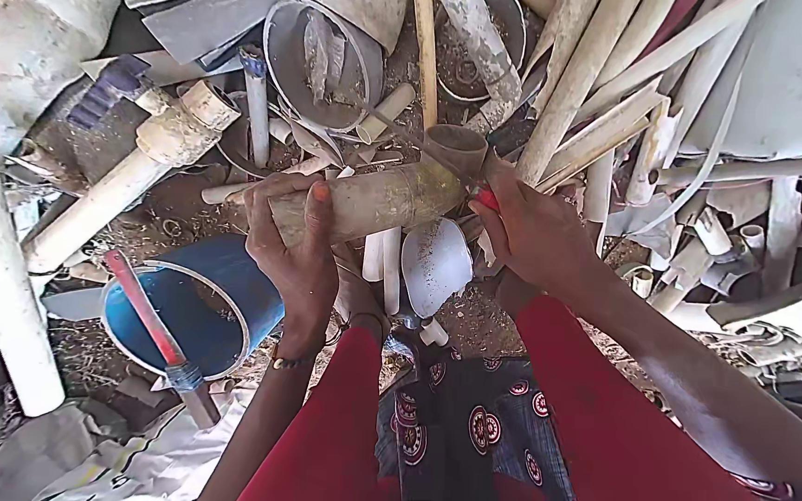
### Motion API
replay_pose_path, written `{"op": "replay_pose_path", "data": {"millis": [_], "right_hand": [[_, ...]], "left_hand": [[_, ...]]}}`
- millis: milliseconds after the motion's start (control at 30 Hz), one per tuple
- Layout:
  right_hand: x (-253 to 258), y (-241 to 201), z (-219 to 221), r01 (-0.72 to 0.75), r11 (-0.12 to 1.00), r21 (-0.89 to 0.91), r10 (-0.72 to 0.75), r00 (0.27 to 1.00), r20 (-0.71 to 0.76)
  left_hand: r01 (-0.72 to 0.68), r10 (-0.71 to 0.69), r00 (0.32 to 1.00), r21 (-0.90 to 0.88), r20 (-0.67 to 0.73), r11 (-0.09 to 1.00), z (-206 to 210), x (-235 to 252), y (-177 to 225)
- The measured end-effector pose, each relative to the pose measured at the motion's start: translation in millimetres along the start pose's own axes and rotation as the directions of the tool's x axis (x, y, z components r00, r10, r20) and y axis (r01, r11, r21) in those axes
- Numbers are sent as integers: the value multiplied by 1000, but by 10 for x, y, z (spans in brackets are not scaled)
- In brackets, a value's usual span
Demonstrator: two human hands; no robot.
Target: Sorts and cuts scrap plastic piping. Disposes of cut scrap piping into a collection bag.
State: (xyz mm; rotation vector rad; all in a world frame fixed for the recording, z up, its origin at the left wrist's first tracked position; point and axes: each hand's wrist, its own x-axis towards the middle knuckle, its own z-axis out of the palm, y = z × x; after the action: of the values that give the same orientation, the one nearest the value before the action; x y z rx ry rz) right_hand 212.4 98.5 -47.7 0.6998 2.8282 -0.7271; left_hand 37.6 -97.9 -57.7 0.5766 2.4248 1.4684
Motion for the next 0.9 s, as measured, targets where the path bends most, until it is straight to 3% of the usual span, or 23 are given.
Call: {"op": "replay_pose_path", "data": {"millis": [100,200,267,367,467,533,633,733,800,867,900], "right_hand": [[-47,-64,132,-51,998,-39,51,999,-15],[-21,-248,77,-193,981,31,185,967,176],[-10,-242,3,-266,949,166,209,932,297],[10,-36,-34,-336,791,511,133,910,392],[-7,-59,9,-168,929,329,131,983,131],[-3,-45,61,-95,980,176,87,995,54],[-1,-73,178,-75,994,80,73,997,21],[1,-227,181,-199,970,136,181,975,132],[9,-207,80,-342,851,399,223,923,314],[18,-120,24,-492,582,647,162,851,501],[-15,-113,17,-456,594,662,146,871,469]], "left_hand": [[-4,4,1000,19,1,1000,-5,-1,15],[-93,93,996,61,3,994,9,-24,46],[-183,183,983,86,14,979,28,-26,74],[-258,258,966,118,18,959,44,-30,131],[-272,271,962,146,29,951,46,-37,166],[-283,282,959,147,30,948,58,-34,164],[-287,286,958,160,30,945,54,-20,183],[-306,306,952,151,30,940,67,-42,186],[-349,348,937,122,28,929,84,-69,154],[-377,378,926,114,18,919,99,-83,135],[-376,377,926,118,16,919,102,-88,137]]}}
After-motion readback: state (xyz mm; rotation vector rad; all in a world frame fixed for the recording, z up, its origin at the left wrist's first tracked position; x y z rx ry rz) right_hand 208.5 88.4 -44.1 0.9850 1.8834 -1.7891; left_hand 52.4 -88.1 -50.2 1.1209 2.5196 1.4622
